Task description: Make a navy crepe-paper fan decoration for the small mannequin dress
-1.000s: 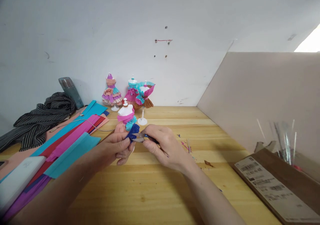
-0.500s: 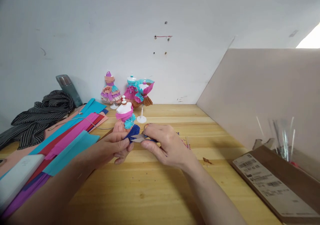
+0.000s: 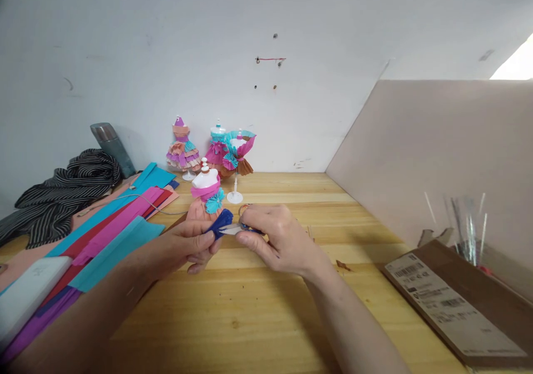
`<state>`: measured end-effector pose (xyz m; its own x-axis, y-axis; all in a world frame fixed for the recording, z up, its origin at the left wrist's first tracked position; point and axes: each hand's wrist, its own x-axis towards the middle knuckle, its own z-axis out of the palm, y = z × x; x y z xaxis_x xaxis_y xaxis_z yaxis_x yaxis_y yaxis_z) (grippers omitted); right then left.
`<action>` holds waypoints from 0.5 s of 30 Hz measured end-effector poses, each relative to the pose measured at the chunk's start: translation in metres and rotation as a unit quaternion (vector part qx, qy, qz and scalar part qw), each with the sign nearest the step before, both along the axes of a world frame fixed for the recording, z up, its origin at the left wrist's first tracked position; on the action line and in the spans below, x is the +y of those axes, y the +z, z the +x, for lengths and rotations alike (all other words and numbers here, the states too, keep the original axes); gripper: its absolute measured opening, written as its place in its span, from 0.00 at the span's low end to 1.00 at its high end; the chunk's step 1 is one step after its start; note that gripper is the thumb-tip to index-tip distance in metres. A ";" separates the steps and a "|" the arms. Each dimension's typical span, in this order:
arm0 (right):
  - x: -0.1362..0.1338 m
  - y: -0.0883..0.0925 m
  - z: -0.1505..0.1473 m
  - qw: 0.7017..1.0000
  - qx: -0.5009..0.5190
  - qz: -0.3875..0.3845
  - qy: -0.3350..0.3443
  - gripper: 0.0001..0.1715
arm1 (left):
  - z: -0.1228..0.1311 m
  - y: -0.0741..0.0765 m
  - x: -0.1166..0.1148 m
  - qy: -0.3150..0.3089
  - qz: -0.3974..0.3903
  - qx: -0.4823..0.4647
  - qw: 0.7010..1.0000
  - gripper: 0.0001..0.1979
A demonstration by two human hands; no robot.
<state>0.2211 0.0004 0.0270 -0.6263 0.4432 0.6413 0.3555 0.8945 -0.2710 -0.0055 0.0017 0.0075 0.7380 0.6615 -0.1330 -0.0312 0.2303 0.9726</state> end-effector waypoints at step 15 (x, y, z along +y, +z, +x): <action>0.007 -0.008 0.007 0.984 0.132 -0.112 -0.035 0.19 | 0.001 -0.001 0.001 0.058 0.066 -0.007 0.996 0.20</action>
